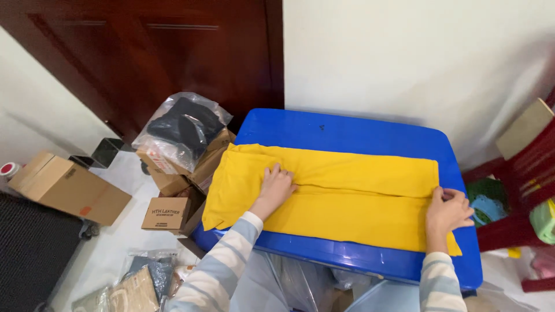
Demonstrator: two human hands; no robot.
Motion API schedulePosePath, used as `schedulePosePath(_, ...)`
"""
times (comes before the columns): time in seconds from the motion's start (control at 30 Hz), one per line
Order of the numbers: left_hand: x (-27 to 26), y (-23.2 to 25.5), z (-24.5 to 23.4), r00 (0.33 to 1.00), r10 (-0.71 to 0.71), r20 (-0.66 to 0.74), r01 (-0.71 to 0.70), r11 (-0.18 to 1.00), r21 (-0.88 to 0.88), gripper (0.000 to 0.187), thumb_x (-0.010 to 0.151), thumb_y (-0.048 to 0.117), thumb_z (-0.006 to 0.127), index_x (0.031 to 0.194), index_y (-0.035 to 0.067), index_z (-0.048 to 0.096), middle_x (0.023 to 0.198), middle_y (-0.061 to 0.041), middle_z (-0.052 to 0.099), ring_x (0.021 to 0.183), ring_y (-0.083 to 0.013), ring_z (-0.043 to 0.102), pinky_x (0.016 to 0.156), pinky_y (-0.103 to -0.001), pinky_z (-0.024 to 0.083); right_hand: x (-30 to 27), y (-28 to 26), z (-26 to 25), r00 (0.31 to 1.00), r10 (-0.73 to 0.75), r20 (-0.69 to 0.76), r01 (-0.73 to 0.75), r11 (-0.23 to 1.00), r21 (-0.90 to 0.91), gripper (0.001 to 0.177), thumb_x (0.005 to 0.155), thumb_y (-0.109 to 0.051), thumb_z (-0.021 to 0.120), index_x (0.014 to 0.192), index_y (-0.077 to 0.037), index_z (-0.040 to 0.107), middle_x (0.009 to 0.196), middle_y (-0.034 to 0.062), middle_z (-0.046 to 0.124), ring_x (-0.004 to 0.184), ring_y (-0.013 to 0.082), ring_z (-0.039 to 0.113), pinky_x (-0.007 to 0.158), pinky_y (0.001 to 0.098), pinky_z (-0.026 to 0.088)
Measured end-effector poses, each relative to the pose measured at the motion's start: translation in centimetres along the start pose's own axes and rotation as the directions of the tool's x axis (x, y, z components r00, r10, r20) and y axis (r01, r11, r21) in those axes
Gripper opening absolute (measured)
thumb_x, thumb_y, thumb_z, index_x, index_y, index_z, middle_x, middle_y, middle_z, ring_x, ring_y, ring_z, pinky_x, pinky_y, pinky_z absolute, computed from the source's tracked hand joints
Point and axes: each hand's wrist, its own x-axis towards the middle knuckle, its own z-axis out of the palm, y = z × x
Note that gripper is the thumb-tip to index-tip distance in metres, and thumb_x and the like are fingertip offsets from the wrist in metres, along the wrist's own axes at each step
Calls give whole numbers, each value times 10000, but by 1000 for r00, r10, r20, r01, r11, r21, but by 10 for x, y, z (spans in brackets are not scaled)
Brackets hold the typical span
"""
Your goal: Folding a yellow t-shirt and placing it into a plastic shipping bag
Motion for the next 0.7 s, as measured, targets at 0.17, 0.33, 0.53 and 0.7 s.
schedulePosePath(0.17,28,-5,-2,989,-62,-135,73,995,74,222,811,293,499,902,135,626,878,-69,628,961,-281,480,748,-456,362,-3,-9,-10,990,-65,-122,63,998,-13,207,772,-139,578,970,-142,638,948,137,584,879,358,470,686,478,275)
schedulePosePath(0.33,74,-21,25,950,-121,-288,195,951,242,249,766,167,491,992,180,593,991,-37,553,986,-252,477,795,-446,390,-4,-12,-5,899,-415,-141,400,909,-120,243,926,-198,531,1090,-149,703,1022,110,605,886,325,501,682,443,378)
schedulePosePath(0.53,95,-53,66,952,-146,-267,222,934,281,196,768,109,531,891,196,657,877,5,630,825,-191,583,673,-390,441,-5,-18,-4,911,-319,260,341,939,-45,353,913,-203,430,1211,-197,619,1322,12,545,1244,281,443,853,468,297)
schedulePosePath(0.7,94,-45,67,938,-207,-279,285,917,278,191,777,130,515,908,187,641,921,-20,596,884,-230,534,718,-385,456,-3,-23,-8,901,-241,360,266,964,-21,363,936,-201,402,1257,-201,572,1361,32,488,1295,298,372,879,472,276)
